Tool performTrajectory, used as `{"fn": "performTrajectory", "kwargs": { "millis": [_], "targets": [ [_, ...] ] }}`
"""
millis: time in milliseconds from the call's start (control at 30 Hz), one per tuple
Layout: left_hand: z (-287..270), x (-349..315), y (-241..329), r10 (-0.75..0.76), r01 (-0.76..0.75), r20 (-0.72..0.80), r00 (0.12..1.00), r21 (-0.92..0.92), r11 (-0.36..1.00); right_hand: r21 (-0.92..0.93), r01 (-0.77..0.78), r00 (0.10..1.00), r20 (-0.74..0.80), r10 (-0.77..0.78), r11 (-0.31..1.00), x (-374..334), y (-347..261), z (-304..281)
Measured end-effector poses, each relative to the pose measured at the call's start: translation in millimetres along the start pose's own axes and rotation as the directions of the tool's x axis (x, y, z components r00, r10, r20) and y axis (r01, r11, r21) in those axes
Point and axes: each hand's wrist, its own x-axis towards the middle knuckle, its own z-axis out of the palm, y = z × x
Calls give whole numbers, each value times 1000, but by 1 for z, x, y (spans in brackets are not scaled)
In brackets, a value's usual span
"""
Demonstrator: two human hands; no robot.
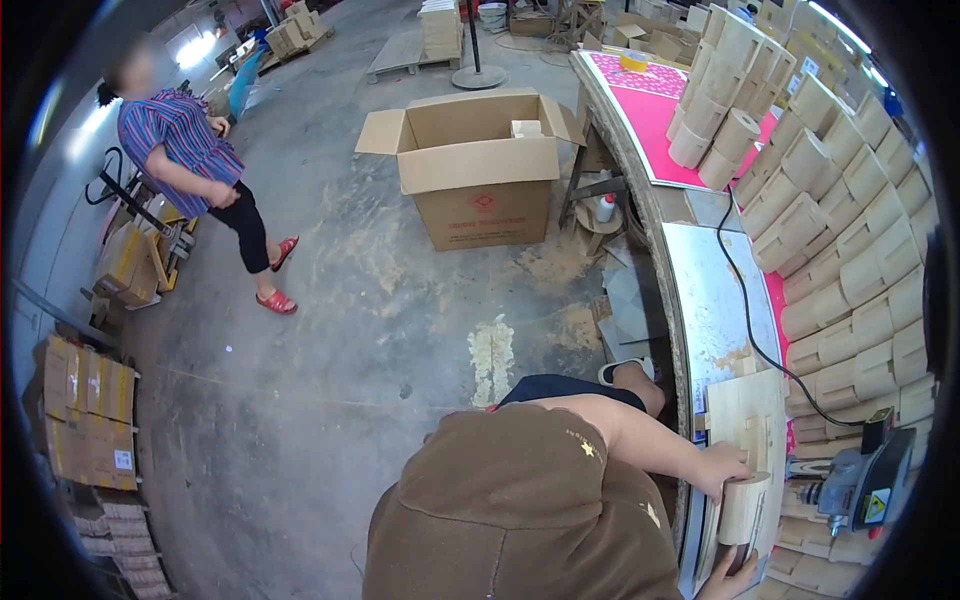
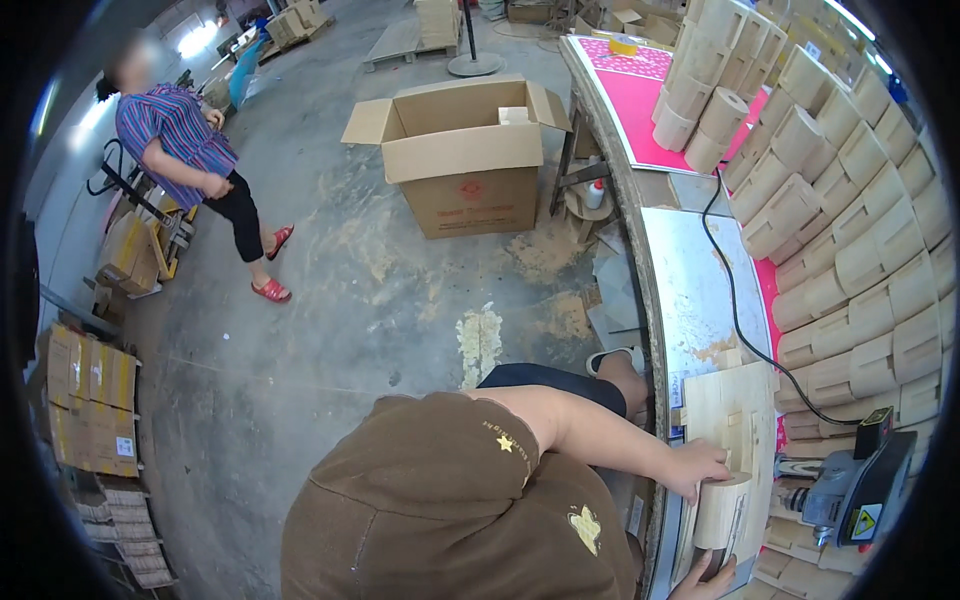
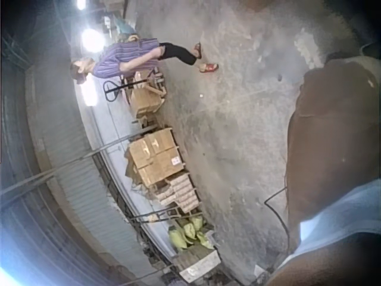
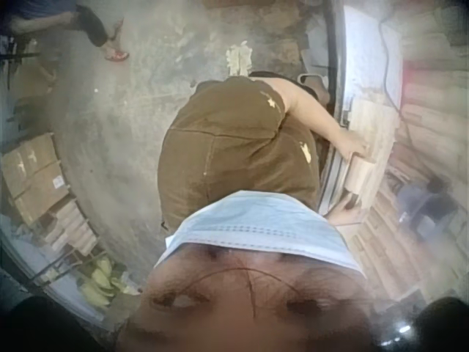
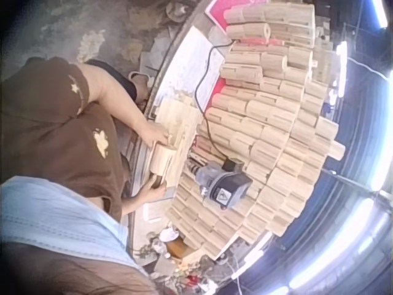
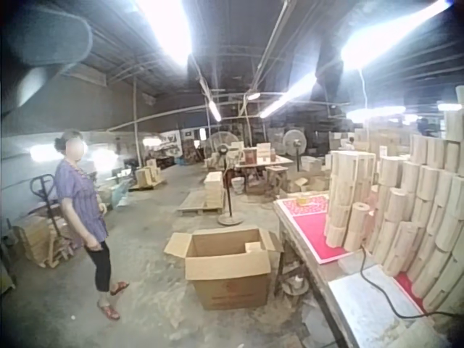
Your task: Using a vertical milling machine or drill press with a jig to process cylindrical wood blocks in a workshop.
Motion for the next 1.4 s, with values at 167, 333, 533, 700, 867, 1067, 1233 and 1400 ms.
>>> {"fn": "performTrajectory", "kwargs": {
  "millis": [167, 333, 533, 700, 867, 1067, 1233, 1400],
  "targets": [
    [11, -1, -1, -2, 3, -102, 995, 16, 1000, 171, -117, 990, 95, 102, 978, -9, 15, 7],
    [3, -6, -3, 76, -81, -132, 988, -36, 996, 331, -107, 994, 70, 88, 938, -14, 34, 14],
    [-39, -16, -1, 237, -245, -105, 966, -69, 967, 300, -128, 987, 129, 92, 945, -11, 33, 3],
    [-91, -25, -10, 336, -361, -161, 928, -157, 919, 285, -77, 976, 217, 14, 956, -7, 32, -7],
    [-152, -37, -16, -60, 39, -92, 994, -214, 976, 286, -52, 973, 232, -16, 957, -5, 28, -24],
    [-163, -46, 30, -609, 404, -113, 785, -652, 642, 269, -70, 966, 258, -2, 961, 2, 15, -7],
    [-137, -38, 34, -609, 508, -58, 791, -493, 706, 302, -319, 894, 411, 179, 898, -16, 35, 12],
    [-153, -55, 43, -631, 536, -29, 775, -498, 682, 339, -56, 996, 83, 30, 939, -18, 16, 11]
  ]
}}
